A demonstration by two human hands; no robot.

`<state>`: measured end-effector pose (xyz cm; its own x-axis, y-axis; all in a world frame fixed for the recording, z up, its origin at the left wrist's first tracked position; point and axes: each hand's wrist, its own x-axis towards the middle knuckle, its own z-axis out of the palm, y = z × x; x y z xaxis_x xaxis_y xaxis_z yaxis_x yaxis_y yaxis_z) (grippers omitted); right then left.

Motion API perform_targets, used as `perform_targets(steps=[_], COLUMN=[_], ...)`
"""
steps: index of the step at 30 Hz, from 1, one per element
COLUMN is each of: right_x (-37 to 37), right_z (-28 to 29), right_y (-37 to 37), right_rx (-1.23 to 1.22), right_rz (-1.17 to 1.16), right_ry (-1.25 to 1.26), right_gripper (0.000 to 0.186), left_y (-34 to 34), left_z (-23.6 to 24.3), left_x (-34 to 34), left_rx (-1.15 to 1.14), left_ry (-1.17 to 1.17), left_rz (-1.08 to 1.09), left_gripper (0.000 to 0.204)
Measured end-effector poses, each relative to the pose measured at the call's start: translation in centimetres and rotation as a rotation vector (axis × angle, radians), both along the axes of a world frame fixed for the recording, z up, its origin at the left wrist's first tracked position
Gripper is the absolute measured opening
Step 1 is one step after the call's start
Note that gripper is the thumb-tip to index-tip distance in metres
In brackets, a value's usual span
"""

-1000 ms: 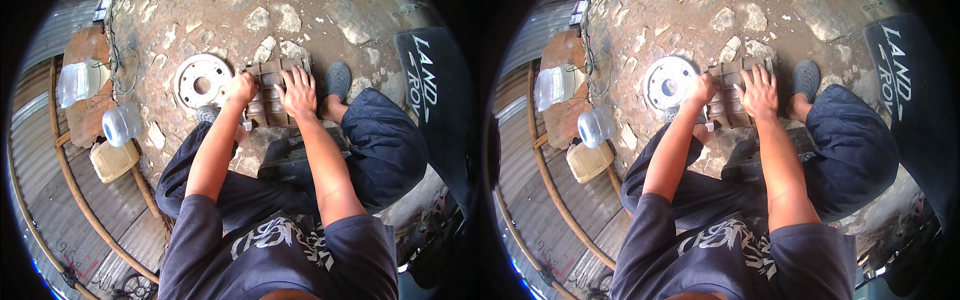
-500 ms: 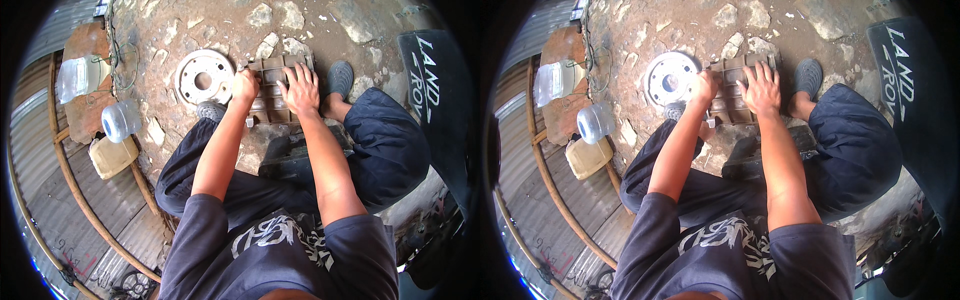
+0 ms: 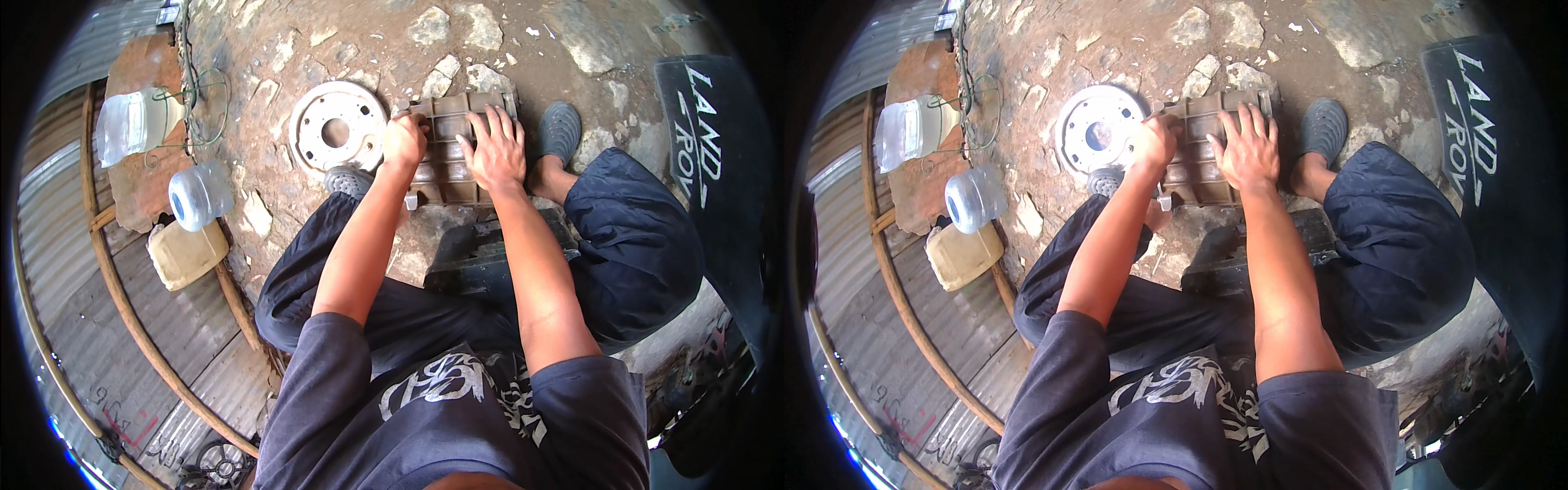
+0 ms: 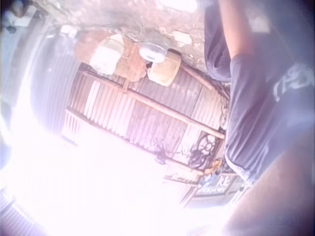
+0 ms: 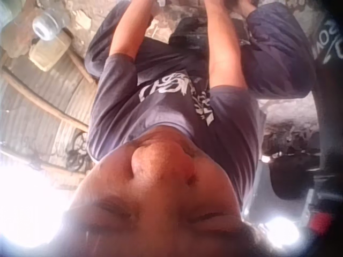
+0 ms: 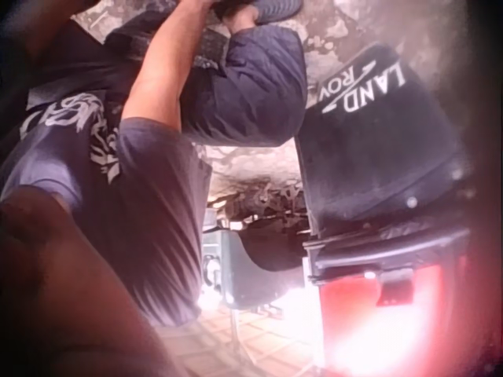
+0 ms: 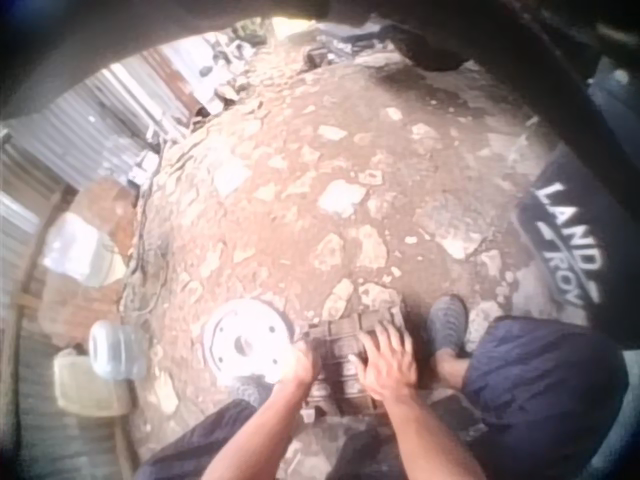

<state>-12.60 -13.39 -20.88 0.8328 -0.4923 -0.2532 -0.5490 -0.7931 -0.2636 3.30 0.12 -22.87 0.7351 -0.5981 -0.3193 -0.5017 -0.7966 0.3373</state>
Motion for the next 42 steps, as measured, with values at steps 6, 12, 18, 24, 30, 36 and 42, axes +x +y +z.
perform_targets(steps=[6,12,18,24,30,36,42], right_x=[0.1,0.0,0.0,-0.3,0.0,-0.3,0.0], right_z=[-0.4,-0.5,-0.3,-0.6,-0.1,-0.6,-0.1], right_y=[-0.2,0.1,0.2,0.1,0.0,0.1,0.1], right_rx=[-0.001,-0.016,-0.002,0.003,0.003,-0.011,-0.002], right_rz=[-0.007,-0.006,-0.013,-0.018,-0.015,-0.021,-0.019], right_ry=[-0.015,-0.087,-0.080,-0.054,-0.057,-0.063,-0.063], right_gripper=[0.060,0.054,0.055,0.056,0.055,0.055,0.055], left_y=[0.1,-0.1,-0.9,0.3,-0.4,0.3,-0.7], left_z=[-0.9,0.5,0.3,1.3,-0.5,0.8,0.1], left_x=[-1.0,-0.8,-1.2,-1.7,-1.1,-1.2,-0.7], left_rx=[-0.099,0.064,-0.056,-0.072,-0.121,-0.048,-0.090], left_ry=[-0.173,0.005,-0.138,-0.053,-0.130,0.003,-0.074], left_rz=[-0.038,-0.005,0.080,-0.031,0.043,-0.054,-0.005], left_gripper=[0.011,0.012,0.010,0.012,0.012,0.017,0.015])
